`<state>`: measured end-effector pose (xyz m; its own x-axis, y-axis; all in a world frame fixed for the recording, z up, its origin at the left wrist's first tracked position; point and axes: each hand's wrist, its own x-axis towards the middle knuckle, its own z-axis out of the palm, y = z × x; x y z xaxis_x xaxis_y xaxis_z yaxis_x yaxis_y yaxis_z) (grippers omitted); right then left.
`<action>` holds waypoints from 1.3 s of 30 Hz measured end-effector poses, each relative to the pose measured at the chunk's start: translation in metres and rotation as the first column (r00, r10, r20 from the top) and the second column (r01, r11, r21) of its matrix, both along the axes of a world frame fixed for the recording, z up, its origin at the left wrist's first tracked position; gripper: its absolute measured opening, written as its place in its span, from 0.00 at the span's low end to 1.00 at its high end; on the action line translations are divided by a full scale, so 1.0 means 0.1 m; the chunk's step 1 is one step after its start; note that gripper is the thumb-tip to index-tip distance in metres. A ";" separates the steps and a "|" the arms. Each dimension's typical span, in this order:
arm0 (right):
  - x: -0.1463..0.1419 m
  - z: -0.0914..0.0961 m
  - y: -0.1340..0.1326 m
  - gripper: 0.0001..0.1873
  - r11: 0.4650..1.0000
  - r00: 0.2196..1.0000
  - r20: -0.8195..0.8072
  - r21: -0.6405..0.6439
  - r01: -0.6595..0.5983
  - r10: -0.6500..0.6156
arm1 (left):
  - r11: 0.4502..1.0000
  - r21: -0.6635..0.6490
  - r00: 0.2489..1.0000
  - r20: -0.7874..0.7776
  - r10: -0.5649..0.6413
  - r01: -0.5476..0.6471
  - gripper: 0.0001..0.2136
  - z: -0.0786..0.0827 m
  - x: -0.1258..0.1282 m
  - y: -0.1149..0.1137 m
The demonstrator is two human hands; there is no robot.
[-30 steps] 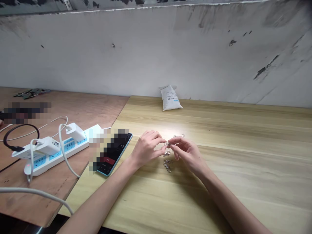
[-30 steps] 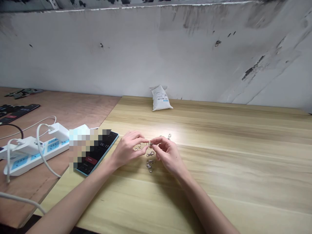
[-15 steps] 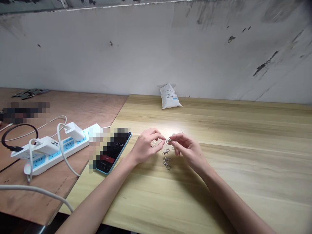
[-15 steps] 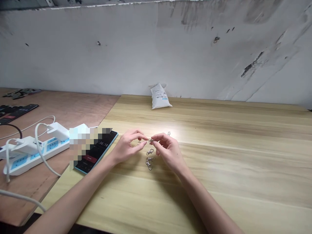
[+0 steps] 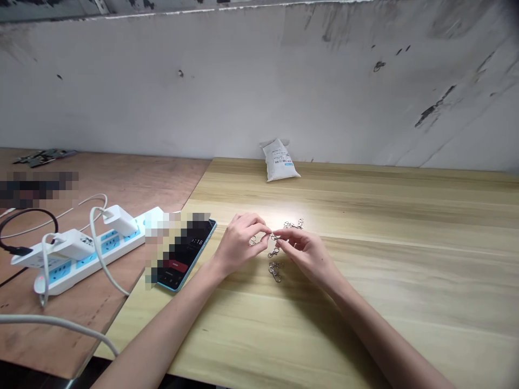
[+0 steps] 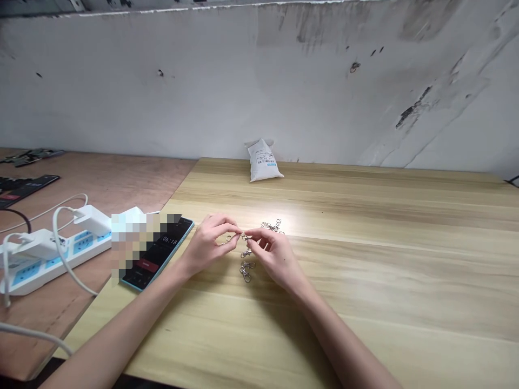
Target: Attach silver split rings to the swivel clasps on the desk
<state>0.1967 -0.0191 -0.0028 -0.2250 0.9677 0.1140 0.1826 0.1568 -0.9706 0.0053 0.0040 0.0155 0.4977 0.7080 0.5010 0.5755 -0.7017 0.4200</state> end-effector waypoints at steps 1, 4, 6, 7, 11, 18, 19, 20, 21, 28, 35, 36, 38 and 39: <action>-0.01 0.00 0.00 0.13 0.999 0.999 0.049 0.042 -0.008 0.006 | 1.000 0.011 1.000 -0.013 -0.002 0.002 0.05 0.00 0.00 0.00; -0.02 0.00 -0.03 0.11 0.989 0.991 0.130 0.144 -0.021 0.002 | 1.000 -0.005 1.000 -0.022 -0.020 0.020 0.05 -0.01 0.00 0.01; -0.03 0.01 -0.04 0.10 0.982 0.986 0.168 0.190 -0.020 -0.012 | 0.998 -0.044 0.999 -0.003 -0.038 0.038 0.05 -0.02 0.00 0.01; -0.03 0.01 -0.04 0.10 0.978 0.983 0.181 0.206 -0.021 -0.017 | 0.997 -0.064 0.999 0.012 -0.046 0.046 0.04 -0.02 0.00 0.01; -0.02 0.00 -0.03 0.09 0.968 0.978 0.206 0.247 -0.035 -0.017 | 0.992 -0.114 0.998 0.043 -0.051 0.056 0.04 -0.02 0.00 0.01; -0.02 -0.02 -0.04 0.10 0.958 0.972 0.230 0.286 -0.032 -0.037 | 0.998 -0.059 1.000 0.010 -0.028 0.029 0.05 -0.02 0.01 0.00; -0.02 -0.02 -0.04 0.09 0.952 0.967 0.250 0.304 -0.029 -0.051 | 0.996 -0.092 0.999 0.033 -0.017 0.020 0.05 -0.01 0.01 0.00; -0.02 -0.02 -0.05 0.09 0.944 0.958 0.277 0.330 -0.023 -0.073 | 0.989 -0.150 0.998 0.065 -0.001 0.010 0.05 0.00 0.01 -0.01; -0.01 -0.02 -0.05 0.09 0.931 0.944 0.311 0.364 -0.015 -0.107 | 0.972 -0.233 0.994 0.103 0.019 0.006 0.05 0.01 0.02 -0.01; 0.03 -0.04 -0.04 0.13 0.790 0.784 0.541 0.603 -0.109 -0.305 | 0.712 -0.680 0.935 0.341 0.095 0.176 0.08 0.03 0.04 0.02; 0.05 -0.03 -0.04 0.14 0.684 0.669 0.631 0.687 -0.247 -0.392 | 0.622 -0.737 0.900 0.420 0.115 0.264 0.08 0.03 0.03 0.02; 0.05 -0.03 -0.04 0.14 0.677 0.661 0.633 0.692 -0.251 -0.402 | 0.611 -0.742 0.895 0.429 0.120 0.274 0.08 0.04 0.03 0.02; 0.04 -0.03 -0.04 0.14 0.662 0.655 0.629 0.705 -0.255 -0.418 | 0.588 -0.755 0.885 0.445 0.136 0.290 0.08 0.06 0.03 0.02; 0.04 -0.03 -0.04 0.14 0.652 0.658 0.621 0.715 -0.253 -0.425 | 0.575 -0.762 0.881 0.451 0.143 0.297 0.08 0.07 0.03 0.02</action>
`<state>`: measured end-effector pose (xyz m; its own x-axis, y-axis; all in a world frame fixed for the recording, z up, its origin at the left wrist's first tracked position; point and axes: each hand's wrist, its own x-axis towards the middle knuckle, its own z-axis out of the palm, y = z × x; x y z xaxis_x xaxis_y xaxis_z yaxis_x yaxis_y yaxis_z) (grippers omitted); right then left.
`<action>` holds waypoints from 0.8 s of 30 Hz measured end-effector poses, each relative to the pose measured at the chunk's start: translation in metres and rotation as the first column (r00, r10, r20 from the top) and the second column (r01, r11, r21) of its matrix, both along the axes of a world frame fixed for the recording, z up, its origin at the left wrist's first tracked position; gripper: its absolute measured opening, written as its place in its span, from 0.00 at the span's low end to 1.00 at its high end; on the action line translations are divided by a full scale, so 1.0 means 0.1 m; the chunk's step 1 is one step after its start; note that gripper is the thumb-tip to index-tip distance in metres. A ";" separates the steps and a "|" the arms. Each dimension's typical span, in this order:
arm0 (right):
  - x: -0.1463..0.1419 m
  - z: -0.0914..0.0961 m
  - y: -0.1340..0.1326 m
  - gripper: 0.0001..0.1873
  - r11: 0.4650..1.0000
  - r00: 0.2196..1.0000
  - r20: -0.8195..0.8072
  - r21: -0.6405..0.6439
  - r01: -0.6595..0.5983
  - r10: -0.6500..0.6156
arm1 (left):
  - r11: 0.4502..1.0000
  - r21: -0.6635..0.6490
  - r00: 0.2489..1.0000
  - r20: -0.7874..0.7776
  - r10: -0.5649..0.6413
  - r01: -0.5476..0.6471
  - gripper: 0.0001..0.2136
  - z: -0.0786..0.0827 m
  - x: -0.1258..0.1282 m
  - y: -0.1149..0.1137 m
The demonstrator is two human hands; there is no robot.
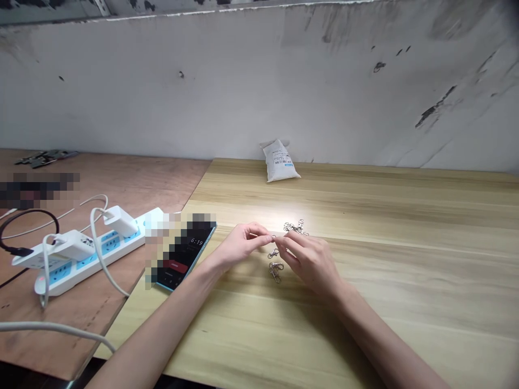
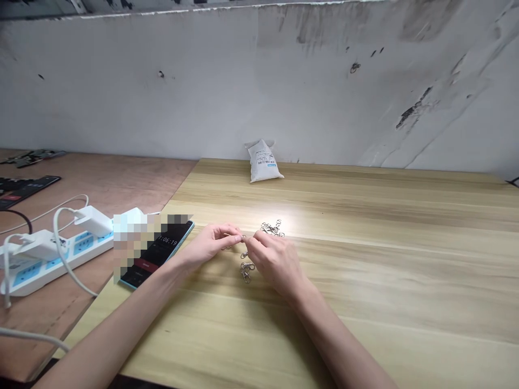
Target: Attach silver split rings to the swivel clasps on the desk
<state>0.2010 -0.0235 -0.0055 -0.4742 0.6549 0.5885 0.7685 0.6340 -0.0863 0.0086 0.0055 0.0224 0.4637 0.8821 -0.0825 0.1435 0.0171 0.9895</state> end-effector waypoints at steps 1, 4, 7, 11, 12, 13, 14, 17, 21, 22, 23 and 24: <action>0.00 0.00 0.00 0.14 1.000 1.000 -0.011 0.018 -0.001 0.002 | 1.000 -0.016 1.000 0.008 0.001 -0.001 0.08 0.01 0.00 0.00; 0.00 0.00 0.00 0.13 0.998 0.998 -0.057 0.069 -0.010 0.014 | 0.999 -0.044 1.000 0.014 -0.001 0.001 0.09 0.01 0.00 0.00; -0.01 -0.01 0.01 0.12 0.998 0.997 -0.077 0.068 -0.019 0.024 | 0.999 -0.044 1.000 0.014 -0.007 0.007 0.09 0.01 -0.01 0.01; -0.01 -0.02 0.00 0.12 0.999 0.994 -0.104 0.041 -0.020 0.024 | 0.999 -0.049 1.000 0.022 -0.012 0.013 0.10 0.01 -0.02 0.01; -0.01 -0.02 0.00 0.12 0.999 0.994 -0.109 0.039 -0.020 0.024 | 0.999 -0.051 1.000 0.026 -0.014 0.015 0.09 0.01 -0.02 0.01; -0.01 -0.02 0.00 0.12 0.999 0.993 -0.112 0.039 -0.020 0.024 | 0.999 -0.052 0.999 0.031 -0.015 0.017 0.09 0.00 -0.02 0.02; -0.01 -0.02 0.00 0.12 0.999 0.993 -0.112 0.042 -0.018 0.023 | 0.998 -0.052 0.999 0.034 -0.018 0.019 0.09 0.00 -0.03 0.02; -0.02 -0.01 0.00 0.11 0.998 0.995 -0.096 0.054 -0.015 0.020 | 0.998 -0.051 0.999 0.037 -0.020 0.022 0.09 -0.01 -0.03 0.02; -0.04 0.01 -0.01 0.12 0.999 0.997 -0.077 0.040 -0.022 0.025 | 1.000 -0.025 1.000 0.000 -0.005 0.005 0.08 -0.01 -0.03 0.03; -0.04 0.01 -0.01 0.12 0.999 0.996 -0.086 0.025 -0.027 0.029 | 1.000 -0.005 1.000 -0.023 0.001 -0.001 0.08 -0.01 -0.03 0.03; -0.05 0.01 -0.02 0.12 0.999 0.994 -0.107 0.002 -0.033 0.033 | 1.000 0.027 0.999 -0.051 0.011 -0.010 0.08 -0.01 -0.02 0.02; -0.05 0.00 -0.02 0.11 0.999 0.990 -0.139 -0.033 -0.041 0.036 | 0.997 0.077 0.996 -0.085 0.032 -0.025 0.08 -0.01 -0.02 0.02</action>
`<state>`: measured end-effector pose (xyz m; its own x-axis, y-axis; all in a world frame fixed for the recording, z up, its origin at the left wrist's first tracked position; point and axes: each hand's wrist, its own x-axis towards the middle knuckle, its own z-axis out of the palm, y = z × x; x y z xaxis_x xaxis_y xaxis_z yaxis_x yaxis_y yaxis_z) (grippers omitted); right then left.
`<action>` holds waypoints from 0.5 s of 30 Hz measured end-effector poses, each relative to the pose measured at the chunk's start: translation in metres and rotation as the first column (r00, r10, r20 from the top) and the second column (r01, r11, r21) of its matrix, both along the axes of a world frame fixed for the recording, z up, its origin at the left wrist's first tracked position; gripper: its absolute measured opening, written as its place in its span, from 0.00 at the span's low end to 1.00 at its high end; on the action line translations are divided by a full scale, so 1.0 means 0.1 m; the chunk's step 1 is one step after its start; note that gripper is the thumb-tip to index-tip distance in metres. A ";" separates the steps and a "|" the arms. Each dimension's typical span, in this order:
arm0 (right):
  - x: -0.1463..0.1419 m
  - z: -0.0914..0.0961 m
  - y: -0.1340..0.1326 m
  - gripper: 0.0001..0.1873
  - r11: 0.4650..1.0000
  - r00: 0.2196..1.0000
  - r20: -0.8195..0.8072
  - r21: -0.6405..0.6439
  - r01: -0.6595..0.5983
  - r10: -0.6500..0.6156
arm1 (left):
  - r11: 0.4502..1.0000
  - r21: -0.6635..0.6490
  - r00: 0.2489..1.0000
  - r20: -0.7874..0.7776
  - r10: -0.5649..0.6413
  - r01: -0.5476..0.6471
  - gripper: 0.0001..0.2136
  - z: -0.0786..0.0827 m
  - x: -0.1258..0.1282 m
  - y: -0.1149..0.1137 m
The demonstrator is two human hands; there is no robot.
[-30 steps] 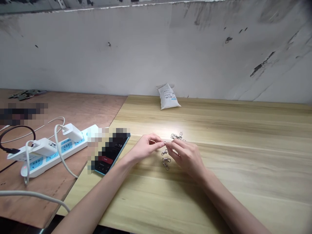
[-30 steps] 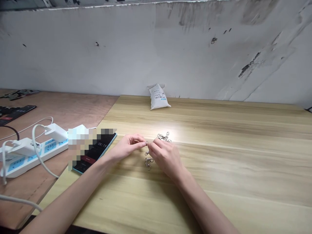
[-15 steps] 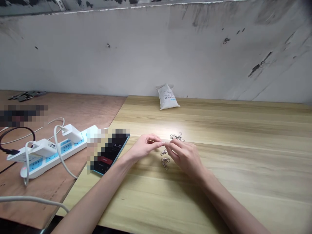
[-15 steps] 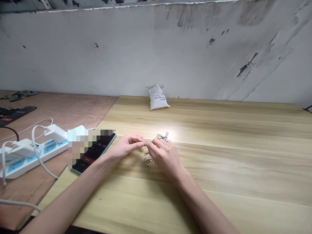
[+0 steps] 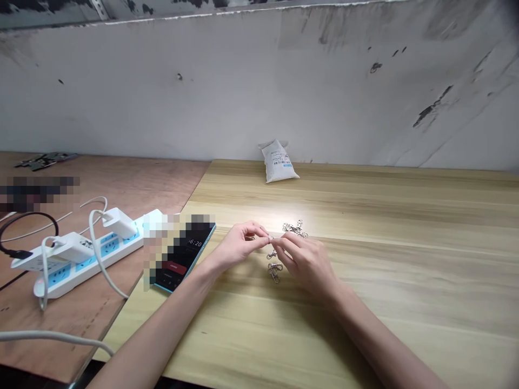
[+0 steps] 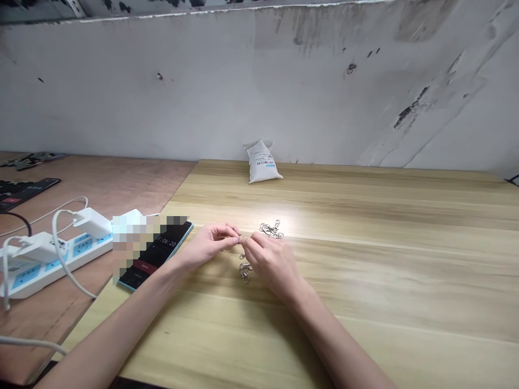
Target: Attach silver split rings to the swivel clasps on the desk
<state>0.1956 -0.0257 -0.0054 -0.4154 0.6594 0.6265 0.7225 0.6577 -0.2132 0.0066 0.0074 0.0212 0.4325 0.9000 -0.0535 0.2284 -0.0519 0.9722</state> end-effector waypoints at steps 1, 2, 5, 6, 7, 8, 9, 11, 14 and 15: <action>-0.01 0.00 0.00 0.10 0.999 0.999 -0.042 -0.053 -0.013 0.011 | 0.997 0.074 0.999 -0.042 0.029 -0.026 0.08 0.00 0.00 -0.01; -0.01 -0.01 -0.01 0.10 0.992 0.995 -0.098 -0.123 -0.034 0.022 | 0.983 0.177 0.993 -0.092 0.068 -0.051 0.07 -0.01 0.01 -0.02; -0.02 0.01 -0.01 0.09 0.912 0.945 -0.327 -0.381 -0.150 0.019 | 0.833 0.553 0.945 -0.252 0.207 -0.035 0.05 -0.04 0.01 -0.04; -0.02 0.03 -0.01 0.08 0.864 0.906 -0.422 -0.458 -0.209 -0.004 | 0.760 0.650 0.923 -0.293 0.248 0.002 0.04 -0.05 0.01 -0.05; -0.02 0.05 -0.01 0.08 0.805 0.855 -0.518 -0.525 -0.278 -0.043 | 0.691 0.721 0.904 -0.323 0.280 0.043 0.04 -0.06 0.01 -0.06; -0.02 0.07 0.00 0.09 0.734 0.794 -0.600 -0.579 -0.354 -0.091 | 0.631 0.771 0.889 -0.341 0.305 0.079 0.04 -0.07 0.00 -0.06; -0.01 0.10 0.00 0.11 0.656 0.733 -0.665 -0.618 -0.433 -0.143 | 0.582 0.806 0.879 -0.350 0.324 0.106 0.05 -0.08 0.00 -0.06; 0.00 0.14 0.01 0.14 0.500 0.631 -0.737 -0.652 -0.571 -0.240 | 0.508 0.849 0.867 -0.356 0.348 0.144 0.05 -0.09 0.00 -0.06; 0.02 0.17 0.02 0.15 0.369 0.508 -0.777 -0.625 -0.687 -0.372 | 0.438 0.879 0.853 -0.367 0.372 0.187 0.05 -0.09 0.01 -0.05; 0.03 0.17 0.02 0.16 0.346 0.457 -0.782 -0.606 -0.716 -0.424 | 0.417 0.887 0.849 -0.369 0.379 0.199 0.05 -0.08 0.01 -0.05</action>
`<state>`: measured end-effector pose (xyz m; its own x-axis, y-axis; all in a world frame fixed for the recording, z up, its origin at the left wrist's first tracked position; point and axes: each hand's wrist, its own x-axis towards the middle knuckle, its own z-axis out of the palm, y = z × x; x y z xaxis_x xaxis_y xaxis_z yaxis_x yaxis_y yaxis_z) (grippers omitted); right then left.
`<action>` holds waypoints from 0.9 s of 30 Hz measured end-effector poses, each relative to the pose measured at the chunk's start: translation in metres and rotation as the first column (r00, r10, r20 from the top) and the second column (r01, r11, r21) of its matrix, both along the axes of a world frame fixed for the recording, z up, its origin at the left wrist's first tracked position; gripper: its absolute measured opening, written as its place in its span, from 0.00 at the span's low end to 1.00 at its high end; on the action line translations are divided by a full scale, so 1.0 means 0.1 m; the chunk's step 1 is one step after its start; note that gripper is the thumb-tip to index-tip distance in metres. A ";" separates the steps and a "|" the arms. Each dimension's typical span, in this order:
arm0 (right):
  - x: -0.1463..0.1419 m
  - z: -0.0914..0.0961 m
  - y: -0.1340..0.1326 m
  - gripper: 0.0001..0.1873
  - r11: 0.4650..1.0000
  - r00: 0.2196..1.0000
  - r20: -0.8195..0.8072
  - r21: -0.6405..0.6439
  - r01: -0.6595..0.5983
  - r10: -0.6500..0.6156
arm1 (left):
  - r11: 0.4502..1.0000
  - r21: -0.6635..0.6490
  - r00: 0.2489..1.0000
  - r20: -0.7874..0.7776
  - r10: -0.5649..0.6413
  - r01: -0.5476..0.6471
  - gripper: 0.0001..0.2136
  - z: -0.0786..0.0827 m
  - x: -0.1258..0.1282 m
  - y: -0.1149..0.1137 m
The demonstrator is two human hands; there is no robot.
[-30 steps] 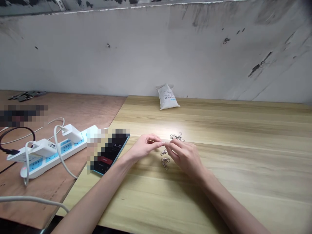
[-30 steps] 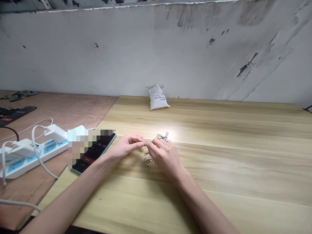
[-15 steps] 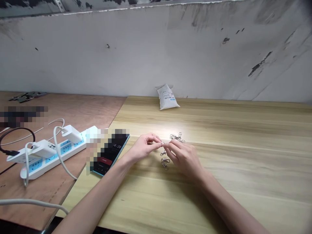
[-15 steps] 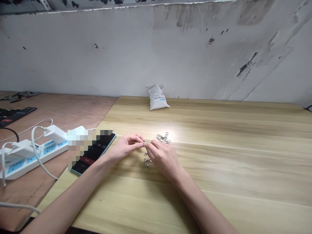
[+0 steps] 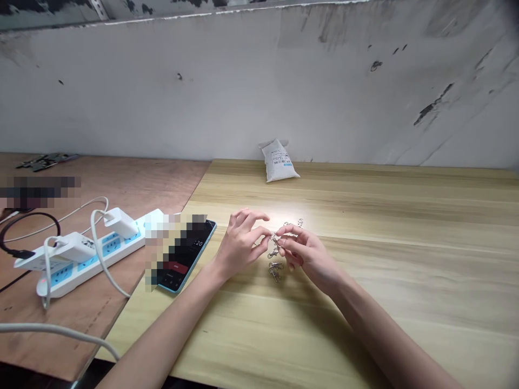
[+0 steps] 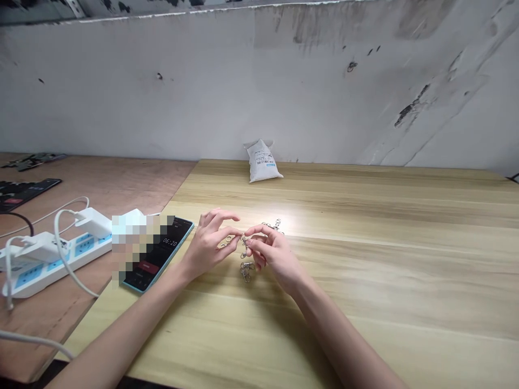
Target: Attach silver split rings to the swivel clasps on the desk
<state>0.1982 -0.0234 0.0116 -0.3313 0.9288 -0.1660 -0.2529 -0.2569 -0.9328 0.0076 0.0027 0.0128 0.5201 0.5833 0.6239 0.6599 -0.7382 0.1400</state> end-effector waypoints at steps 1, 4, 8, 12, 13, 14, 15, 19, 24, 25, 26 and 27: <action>0.01 0.00 0.01 0.16 0.998 0.998 -0.057 -0.058 0.018 -0.021 | 1.000 0.025 1.000 -0.008 -0.001 0.001 0.05 0.01 0.00 0.00; 0.03 0.01 0.04 0.19 0.981 0.982 -0.172 -0.190 0.046 -0.080 | 0.997 0.074 1.000 -0.001 0.002 -0.002 0.05 0.03 0.00 -0.01; 0.02 -0.01 0.05 0.23 0.977 0.976 -0.105 -0.115 0.178 -0.190 | 0.995 -0.082 0.997 0.049 0.065 -0.061 0.04 0.03 -0.02 0.00; -0.04 -0.11 0.01 0.20 0.884 0.884 0.341 0.444 0.149 -0.320 | 0.893 -0.446 0.975 0.157 0.154 -0.069 0.05 0.02 -0.01 -0.01; -0.05 -0.14 0.00 0.17 0.805 0.793 0.467 0.592 0.048 -0.391 | 0.864 -0.502 0.969 0.187 0.159 -0.044 0.05 0.02 -0.01 -0.01; -0.07 -0.17 -0.01 0.15 0.715 0.682 0.557 0.696 -0.073 -0.473 | 0.842 -0.539 0.965 0.211 0.154 -0.016 0.05 0.03 0.01 -0.02; -0.07 -0.19 -0.01 0.12 0.634 0.578 0.602 0.752 -0.178 -0.551 | 0.827 -0.561 0.963 0.229 0.143 0.011 0.05 0.04 0.02 -0.03; -0.06 -0.21 0.02 0.09 0.443 0.360 0.568 0.814 -0.375 -0.740 | 0.821 -0.569 0.967 0.231 0.106 0.046 0.05 0.06 0.04 -0.05; -0.02 -0.19 0.03 0.10 0.448 0.351 0.593 0.792 -0.414 -0.725 | 0.919 -0.393 0.990 0.118 0.077 -0.025 0.04 0.05 0.00 -0.03; -0.02 -0.19 0.03 0.10 0.477 0.372 0.612 0.784 -0.397 -0.698 | 0.938 -0.346 0.994 0.089 0.068 -0.033 0.04 0.05 -0.01 -0.03; -0.03 -0.20 0.03 0.10 0.507 0.403 0.630 0.775 -0.377 -0.664 | 0.951 -0.308 0.996 0.065 0.063 -0.040 0.04 0.04 -0.02 -0.02; -0.03 -0.21 0.03 0.10 0.532 0.437 0.642 0.767 -0.359 -0.630 | 0.959 -0.280 0.997 0.044 0.060 -0.045 0.04 0.04 -0.03 -0.02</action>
<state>0.1954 -0.0208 -0.0093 -0.3414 0.7971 0.4981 0.7509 0.5500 -0.3656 0.0047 0.0011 0.0173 0.4550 0.7636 0.4582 0.6833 -0.6293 0.3702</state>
